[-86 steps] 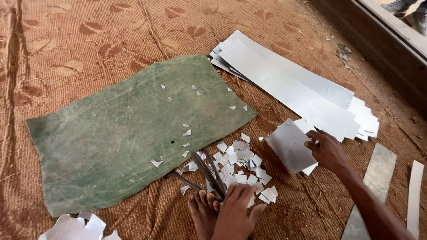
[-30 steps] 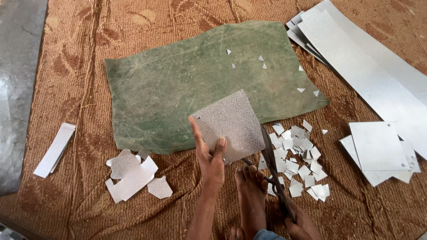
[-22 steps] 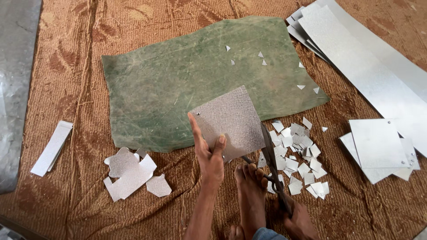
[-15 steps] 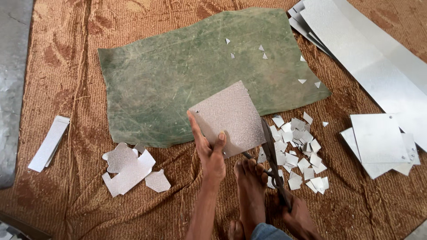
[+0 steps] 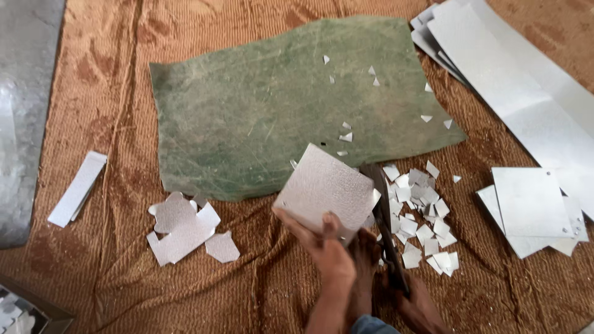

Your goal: The person sits on the floor and uses large shears to cut small rectangular sheets of material into irregular shapes. The person handles the sheets one at a time, cutting them and placing the finished pieces into a nearby container.

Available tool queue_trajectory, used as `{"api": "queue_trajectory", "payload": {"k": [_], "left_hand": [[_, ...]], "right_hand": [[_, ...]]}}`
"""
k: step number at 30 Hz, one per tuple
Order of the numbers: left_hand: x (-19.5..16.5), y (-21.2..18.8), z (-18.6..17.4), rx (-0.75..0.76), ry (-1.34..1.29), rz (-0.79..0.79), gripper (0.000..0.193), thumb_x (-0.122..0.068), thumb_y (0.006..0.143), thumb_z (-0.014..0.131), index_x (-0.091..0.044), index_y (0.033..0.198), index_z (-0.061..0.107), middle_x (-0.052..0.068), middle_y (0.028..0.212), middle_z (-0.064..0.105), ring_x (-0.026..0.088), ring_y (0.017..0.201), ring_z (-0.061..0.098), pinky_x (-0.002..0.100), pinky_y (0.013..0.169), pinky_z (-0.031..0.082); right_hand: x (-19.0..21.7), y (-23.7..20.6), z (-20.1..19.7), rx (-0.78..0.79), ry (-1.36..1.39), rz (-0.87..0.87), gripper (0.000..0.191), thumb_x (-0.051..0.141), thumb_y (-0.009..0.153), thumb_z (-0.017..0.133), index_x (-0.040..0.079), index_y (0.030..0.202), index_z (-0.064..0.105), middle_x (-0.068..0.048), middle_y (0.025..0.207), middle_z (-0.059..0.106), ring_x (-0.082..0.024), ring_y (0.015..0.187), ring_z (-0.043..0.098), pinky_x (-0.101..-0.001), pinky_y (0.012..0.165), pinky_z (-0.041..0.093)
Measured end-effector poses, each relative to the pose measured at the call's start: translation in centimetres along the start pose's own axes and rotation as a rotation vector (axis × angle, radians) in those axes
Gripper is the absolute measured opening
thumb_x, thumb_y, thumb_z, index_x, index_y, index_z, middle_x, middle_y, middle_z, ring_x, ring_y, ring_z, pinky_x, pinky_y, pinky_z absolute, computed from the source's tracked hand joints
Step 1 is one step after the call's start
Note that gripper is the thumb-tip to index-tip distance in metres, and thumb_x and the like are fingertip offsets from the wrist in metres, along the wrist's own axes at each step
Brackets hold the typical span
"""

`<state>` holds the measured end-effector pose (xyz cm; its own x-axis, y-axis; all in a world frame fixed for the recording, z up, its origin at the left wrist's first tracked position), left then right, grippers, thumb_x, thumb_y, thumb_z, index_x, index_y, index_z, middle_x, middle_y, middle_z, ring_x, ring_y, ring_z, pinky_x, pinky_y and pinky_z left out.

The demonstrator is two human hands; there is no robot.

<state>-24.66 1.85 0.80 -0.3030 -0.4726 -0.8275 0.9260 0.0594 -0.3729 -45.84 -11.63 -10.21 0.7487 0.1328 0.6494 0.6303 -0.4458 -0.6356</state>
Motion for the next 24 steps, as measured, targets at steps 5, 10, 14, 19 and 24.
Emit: {"api": "queue_trajectory", "payload": {"k": [5, 10, 14, 19, 24], "left_hand": [[-4.0, 3.5, -0.5, 0.271, 0.435, 0.279, 0.106, -0.006, 0.09, 0.069, -0.033, 0.165, -0.002, 0.015, 0.176, 0.004, 0.036, 0.155, 0.017, 0.05, 0.11, 0.052], [1.4, -2.7, -2.2, -0.138, 0.008, -0.075, 0.115, -0.004, 0.081, 0.072, -0.041, 0.161, -0.002, 0.009, 0.168, 0.024, 0.029, 0.145, 0.04, 0.045, 0.113, 0.048], [3.6, -5.0, -2.3, -0.355, -0.083, -0.388, 0.111, -0.008, 0.083, 0.07, -0.049, 0.162, 0.003, 0.006, 0.163, 0.036, 0.028, 0.135, 0.052, 0.051, 0.103, 0.057], [1.6, -5.2, -1.1, -0.381, -0.053, -0.421, 0.113, -0.003, 0.084, 0.076, -0.049, 0.162, 0.009, 0.005, 0.163, 0.035, 0.026, 0.136, 0.053, 0.046, 0.103, 0.059], [0.2, -3.5, -1.5, -0.238, -0.091, -0.449, 0.109, 0.007, 0.09, 0.065, -0.049, 0.169, 0.015, 0.018, 0.168, 0.038, 0.073, 0.124, 0.03, 0.079, 0.09, 0.038]], "right_hand": [[0.6, -2.7, -0.9, 0.149, 0.322, -0.35, 0.072, 0.027, 0.087, 0.049, 0.003, 0.153, 0.036, -0.024, 0.165, 0.032, -0.035, 0.152, 0.035, -0.0468, 0.124, 0.028], [-0.8, -1.7, -1.1, 0.18, 0.282, -0.012, 0.103, 0.038, 0.069, 0.058, 0.017, 0.162, 0.019, -0.016, 0.163, 0.034, -0.038, 0.15, 0.034, -0.0576, 0.118, 0.031], [-0.3, -1.7, -0.7, 0.18, 0.302, 0.12, 0.095, 0.028, 0.069, 0.061, 0.015, 0.158, 0.033, -0.018, 0.154, 0.053, -0.036, 0.141, 0.049, -0.0527, 0.118, 0.037], [0.7, -1.0, -0.2, -0.048, 0.151, 0.056, 0.053, 0.037, 0.093, 0.061, 0.007, 0.136, 0.057, -0.03, 0.108, 0.065, -0.044, 0.1, 0.057, -0.0572, 0.088, 0.051], [1.8, -0.2, 0.9, -0.154, 0.049, -0.193, 0.047, 0.033, 0.09, 0.057, 0.008, 0.13, 0.06, -0.017, 0.098, 0.071, -0.032, 0.087, 0.07, -0.0437, 0.077, 0.057]]}}
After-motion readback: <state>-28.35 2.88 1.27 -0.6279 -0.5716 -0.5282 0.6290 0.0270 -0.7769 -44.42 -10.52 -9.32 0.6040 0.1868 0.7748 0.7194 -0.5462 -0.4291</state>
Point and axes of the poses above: each hand's wrist, its own y-axis towards the middle knuckle, its own z-axis out of the palm, x = y × z, the point moved 5 cm from there along y, towards the middle knuckle
